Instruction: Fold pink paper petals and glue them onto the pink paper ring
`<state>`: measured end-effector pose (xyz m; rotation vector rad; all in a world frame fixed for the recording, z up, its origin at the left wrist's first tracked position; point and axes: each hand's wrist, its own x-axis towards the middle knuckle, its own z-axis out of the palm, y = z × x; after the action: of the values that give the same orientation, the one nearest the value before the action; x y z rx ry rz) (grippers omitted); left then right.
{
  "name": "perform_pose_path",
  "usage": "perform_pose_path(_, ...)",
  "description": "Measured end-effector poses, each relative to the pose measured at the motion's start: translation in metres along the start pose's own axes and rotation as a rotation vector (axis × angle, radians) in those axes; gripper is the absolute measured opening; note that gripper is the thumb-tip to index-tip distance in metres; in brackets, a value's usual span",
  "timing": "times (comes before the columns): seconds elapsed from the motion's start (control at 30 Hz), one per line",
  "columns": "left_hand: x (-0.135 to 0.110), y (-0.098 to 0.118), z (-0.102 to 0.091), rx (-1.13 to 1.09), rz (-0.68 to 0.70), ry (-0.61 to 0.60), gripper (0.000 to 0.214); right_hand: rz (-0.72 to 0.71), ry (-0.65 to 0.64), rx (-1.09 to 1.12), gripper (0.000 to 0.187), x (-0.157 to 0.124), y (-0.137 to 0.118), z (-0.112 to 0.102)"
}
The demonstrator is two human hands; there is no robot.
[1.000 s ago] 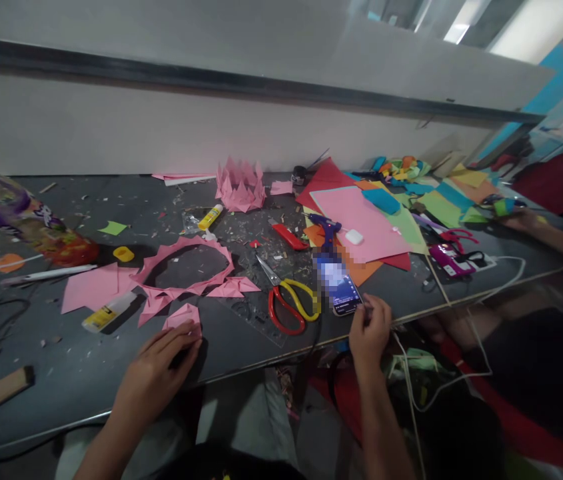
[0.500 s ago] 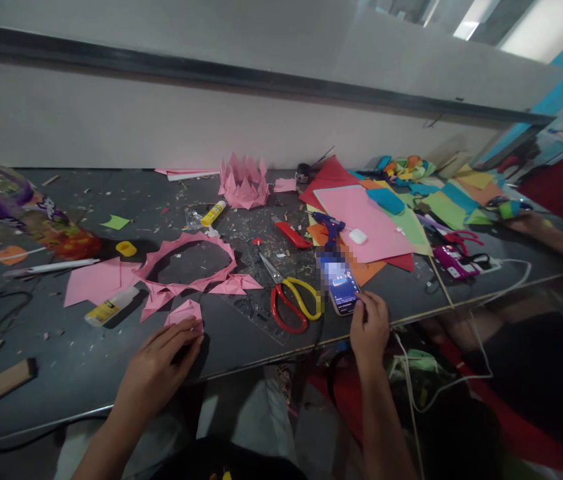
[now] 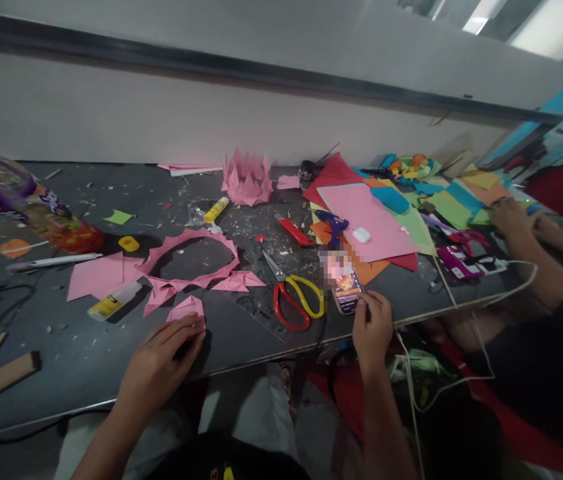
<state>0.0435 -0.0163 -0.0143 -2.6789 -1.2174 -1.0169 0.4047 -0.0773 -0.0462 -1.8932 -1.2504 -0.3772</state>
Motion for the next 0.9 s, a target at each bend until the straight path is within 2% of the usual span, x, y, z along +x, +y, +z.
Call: perform_pose_path(0.9, 0.0, 0.0, -0.0015, -0.027, -0.017, -0.014, 0.018, 0.044, 0.002, 0.035, 0.031, 0.0001, -0.0043, -0.0006)
